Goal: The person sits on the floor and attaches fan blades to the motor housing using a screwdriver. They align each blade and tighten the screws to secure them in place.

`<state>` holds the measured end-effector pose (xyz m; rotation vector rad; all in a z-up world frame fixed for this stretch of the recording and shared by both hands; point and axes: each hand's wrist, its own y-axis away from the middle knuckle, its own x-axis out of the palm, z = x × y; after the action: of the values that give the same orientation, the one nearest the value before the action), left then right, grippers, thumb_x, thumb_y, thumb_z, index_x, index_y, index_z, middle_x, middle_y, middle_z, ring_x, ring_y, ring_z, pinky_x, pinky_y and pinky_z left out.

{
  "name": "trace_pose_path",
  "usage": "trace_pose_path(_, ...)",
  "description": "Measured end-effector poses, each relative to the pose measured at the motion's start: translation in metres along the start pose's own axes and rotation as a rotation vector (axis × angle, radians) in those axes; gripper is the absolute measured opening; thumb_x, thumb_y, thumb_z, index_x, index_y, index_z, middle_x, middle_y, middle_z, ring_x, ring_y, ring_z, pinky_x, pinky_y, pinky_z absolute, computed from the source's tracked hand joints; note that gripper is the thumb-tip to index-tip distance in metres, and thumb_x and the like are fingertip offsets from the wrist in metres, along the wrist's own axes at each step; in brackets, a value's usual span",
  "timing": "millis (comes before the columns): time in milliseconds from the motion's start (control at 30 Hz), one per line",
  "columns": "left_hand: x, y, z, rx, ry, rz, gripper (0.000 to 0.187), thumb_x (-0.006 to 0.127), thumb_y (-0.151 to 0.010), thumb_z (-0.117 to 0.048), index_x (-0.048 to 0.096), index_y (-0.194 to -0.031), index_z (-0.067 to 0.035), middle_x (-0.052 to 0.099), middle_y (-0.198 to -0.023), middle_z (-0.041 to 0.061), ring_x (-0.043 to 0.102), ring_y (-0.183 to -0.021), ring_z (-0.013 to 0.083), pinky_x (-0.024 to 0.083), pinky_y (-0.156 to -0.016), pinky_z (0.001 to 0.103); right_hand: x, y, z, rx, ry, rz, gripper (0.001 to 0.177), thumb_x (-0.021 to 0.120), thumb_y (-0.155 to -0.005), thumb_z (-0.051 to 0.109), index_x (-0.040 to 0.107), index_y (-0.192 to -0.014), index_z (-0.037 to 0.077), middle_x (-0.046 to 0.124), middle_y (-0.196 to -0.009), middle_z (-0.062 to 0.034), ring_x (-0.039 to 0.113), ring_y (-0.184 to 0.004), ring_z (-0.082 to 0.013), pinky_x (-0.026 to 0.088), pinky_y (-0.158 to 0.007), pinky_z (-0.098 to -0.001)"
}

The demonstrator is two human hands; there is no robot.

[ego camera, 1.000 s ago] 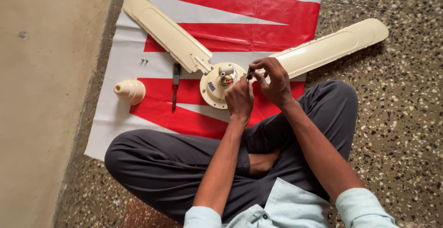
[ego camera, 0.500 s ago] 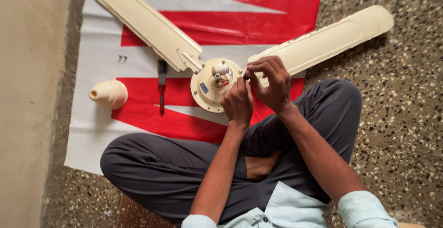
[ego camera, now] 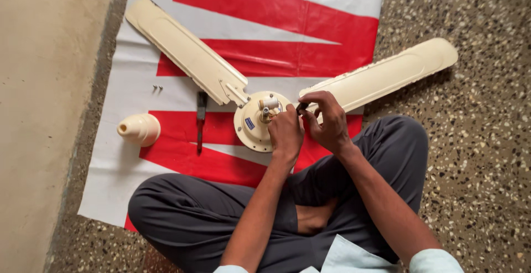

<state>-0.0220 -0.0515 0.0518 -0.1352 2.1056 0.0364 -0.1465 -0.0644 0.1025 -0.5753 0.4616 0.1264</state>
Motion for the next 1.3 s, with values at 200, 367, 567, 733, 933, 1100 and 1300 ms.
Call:
trace_pose_path(200, 0.009, -0.014, 0.008, 0.064, 0.107, -0.004, 0.009, 0.072, -0.081, -0.006, 0.073, -0.083, 0.003, 0.070, -0.080, 0.028, 0.072, -0.078, 0.0435, 0.059, -0.070, 0.049, -0.012, -0.005, 0.006, -0.081, 0.190, 0.114, 0.042, 0.073, -0.080, -0.007, 0.069, -0.118, 0.010, 0.067, -0.109, -0.0116, 0.067, -0.101, -0.0306, 0.058, -0.076, -0.0376)
trace_pose_path(367, 0.020, -0.019, 0.010, 0.013, 0.068, 0.011, 0.007, 0.072, -0.078, -0.003, 0.075, -0.082, 0.002, 0.070, -0.080, 0.028, 0.073, -0.078, 0.0431, 0.060, -0.071, 0.048, -0.023, -0.015, 0.014, -0.015, 0.293, 0.258, 0.026, 0.075, -0.088, 0.005, 0.067, -0.113, 0.008, 0.068, -0.103, -0.0092, 0.069, -0.091, -0.0307, 0.056, -0.076, -0.0404)
trace_pose_path(567, 0.014, -0.018, 0.002, -0.010, 0.054, -0.024, 0.012, 0.076, -0.078, -0.009, 0.075, -0.083, 0.002, 0.071, -0.078, 0.027, 0.073, -0.078, 0.0426, 0.059, -0.069, 0.049, -0.032, -0.043, 0.029, -0.085, 0.503, 0.464, 0.018, 0.074, -0.087, 0.014, 0.064, -0.100, 0.005, 0.069, -0.092, -0.0101, 0.070, -0.085, -0.0326, 0.054, -0.066, -0.0444)
trace_pose_path(733, 0.007, -0.016, 0.001, -0.014, 0.117, -0.038, 0.014, 0.079, -0.075, -0.011, 0.076, -0.086, -0.003, 0.071, -0.080, 0.024, 0.073, -0.079, 0.0415, 0.059, -0.071, 0.049, -0.026, -0.060, 0.028, 0.017, 0.723, 0.737, 0.022, 0.067, -0.095, 0.023, 0.060, -0.096, 0.002, 0.069, -0.085, -0.0129, 0.070, -0.079, -0.0332, 0.054, -0.066, -0.0458)
trace_pose_path(933, 0.012, -0.014, 0.001, -0.053, 0.220, -0.056, 0.009, 0.076, -0.081, -0.010, 0.075, -0.086, -0.002, 0.072, -0.079, 0.022, 0.072, -0.080, 0.0412, 0.058, -0.071, 0.049, -0.020, -0.066, -0.004, -0.263, 0.741, 0.933, 0.015, 0.064, -0.090, 0.010, 0.061, -0.102, 0.002, 0.067, -0.089, -0.0136, 0.070, -0.078, -0.0311, 0.055, -0.063, -0.0432)
trace_pose_path(1100, 0.008, -0.014, 0.000, -0.085, 0.131, 0.011, 0.008, 0.073, -0.081, -0.009, 0.075, -0.085, -0.002, 0.071, -0.079, 0.022, 0.073, -0.078, 0.0408, 0.059, -0.070, 0.048, -0.021, -0.073, -0.019, -0.524, 0.691, 0.913, 0.015, 0.066, -0.087, 0.010, 0.061, -0.098, 0.002, 0.068, -0.090, -0.0118, 0.070, -0.081, -0.0279, 0.055, -0.061, -0.0393)
trace_pose_path(1300, 0.012, -0.015, 0.001, -0.068, 0.130, -0.060, 0.018, 0.079, -0.080, -0.016, 0.073, -0.081, 0.001, 0.070, -0.076, 0.024, 0.071, -0.076, 0.0421, 0.058, -0.067, 0.049, -0.024, -0.077, -0.007, -0.274, 0.756, 1.010, 0.033, 0.066, -0.096, 0.034, 0.059, -0.097, 0.002, 0.063, -0.061, -0.0089, 0.065, -0.055, -0.0251, 0.047, -0.049, -0.0410)
